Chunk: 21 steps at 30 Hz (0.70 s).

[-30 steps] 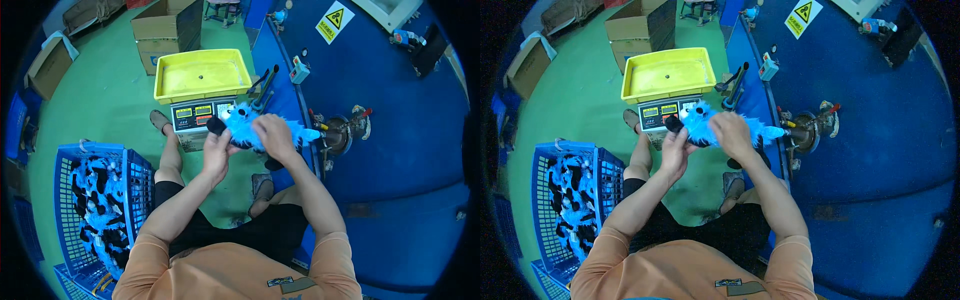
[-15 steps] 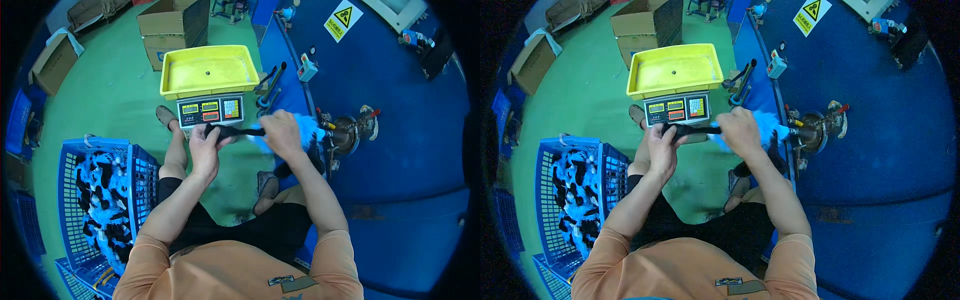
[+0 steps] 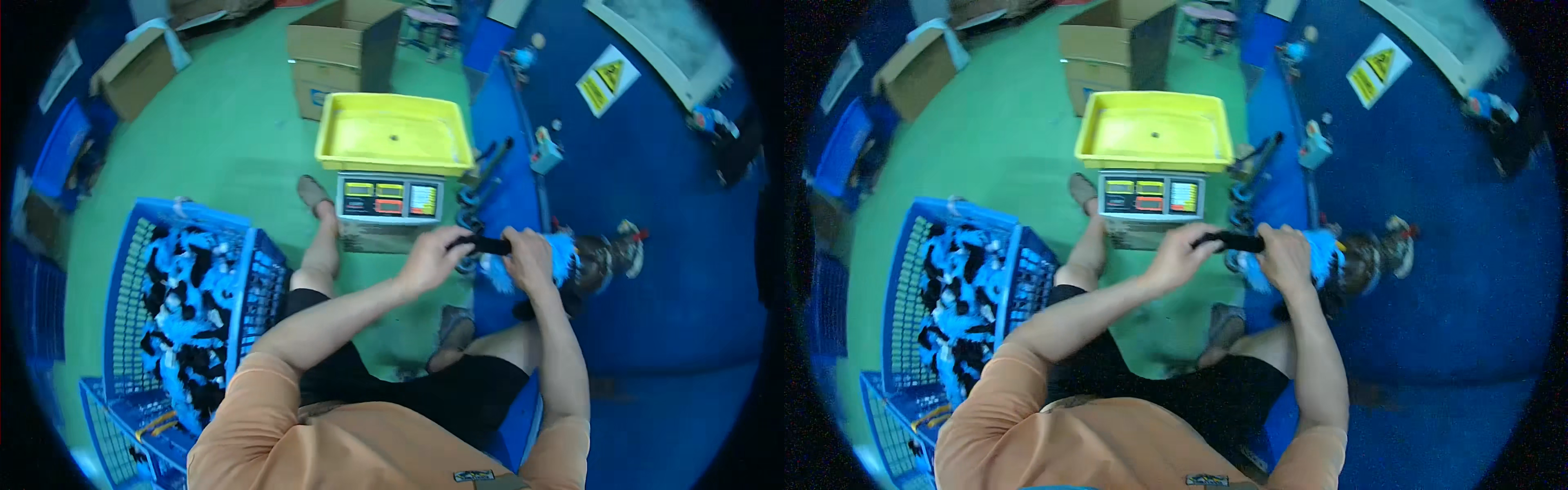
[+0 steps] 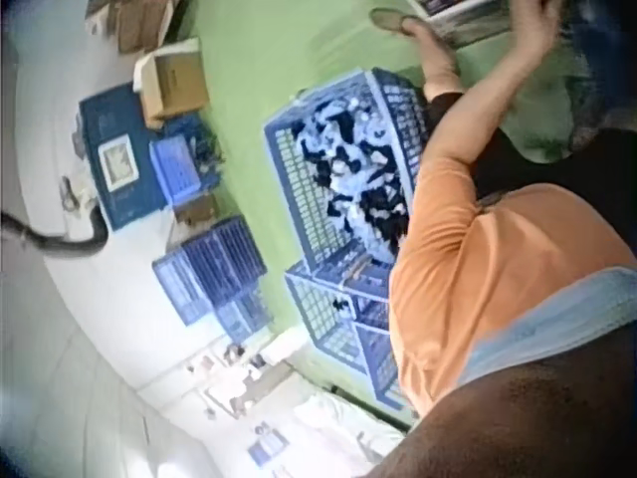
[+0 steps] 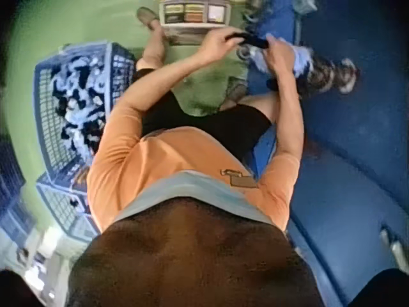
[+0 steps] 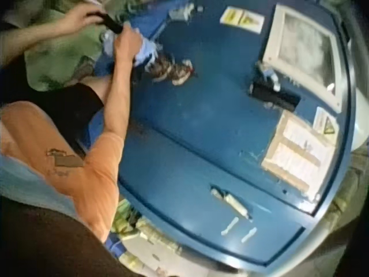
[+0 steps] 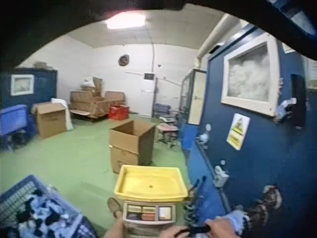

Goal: The person is weighing plush blue monster toys on a digital scale and then placing them into a blue plastic crate.

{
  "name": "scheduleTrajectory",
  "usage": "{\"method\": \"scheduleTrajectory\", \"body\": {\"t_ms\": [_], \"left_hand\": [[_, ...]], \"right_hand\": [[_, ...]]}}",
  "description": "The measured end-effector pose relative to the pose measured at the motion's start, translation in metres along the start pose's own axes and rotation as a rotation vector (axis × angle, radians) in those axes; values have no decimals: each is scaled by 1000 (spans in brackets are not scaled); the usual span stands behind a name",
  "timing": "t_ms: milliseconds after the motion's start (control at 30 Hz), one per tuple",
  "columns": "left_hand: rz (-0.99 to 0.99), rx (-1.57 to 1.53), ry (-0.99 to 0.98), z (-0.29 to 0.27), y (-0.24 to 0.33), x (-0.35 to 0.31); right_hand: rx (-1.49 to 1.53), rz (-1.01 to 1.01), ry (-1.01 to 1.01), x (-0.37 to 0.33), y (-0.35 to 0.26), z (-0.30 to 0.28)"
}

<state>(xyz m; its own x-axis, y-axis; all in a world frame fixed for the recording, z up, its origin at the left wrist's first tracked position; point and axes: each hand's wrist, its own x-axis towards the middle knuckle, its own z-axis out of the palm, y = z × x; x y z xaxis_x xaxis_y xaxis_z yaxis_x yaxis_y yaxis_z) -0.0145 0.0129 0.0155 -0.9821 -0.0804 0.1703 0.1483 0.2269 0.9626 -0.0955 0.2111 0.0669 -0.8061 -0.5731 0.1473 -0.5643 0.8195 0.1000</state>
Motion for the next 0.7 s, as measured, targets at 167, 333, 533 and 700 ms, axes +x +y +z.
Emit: {"method": "scheduleTrajectory", "body": {"t_ms": [167,333,533,700], "left_hand": [[-173,-272,52,-2,-3,-22],[-545,-677,51,-12,-16,-24],[-365,-863,170,-9,-18,-25],[-433,-835,121,-8,-18,-28]], "right_hand": [[6,41,19,6,-35,-6],[12,42,60,11,-48,-6],[17,-4,83,11,-44,-6],[17,-60,118,8,-32,1]]}}
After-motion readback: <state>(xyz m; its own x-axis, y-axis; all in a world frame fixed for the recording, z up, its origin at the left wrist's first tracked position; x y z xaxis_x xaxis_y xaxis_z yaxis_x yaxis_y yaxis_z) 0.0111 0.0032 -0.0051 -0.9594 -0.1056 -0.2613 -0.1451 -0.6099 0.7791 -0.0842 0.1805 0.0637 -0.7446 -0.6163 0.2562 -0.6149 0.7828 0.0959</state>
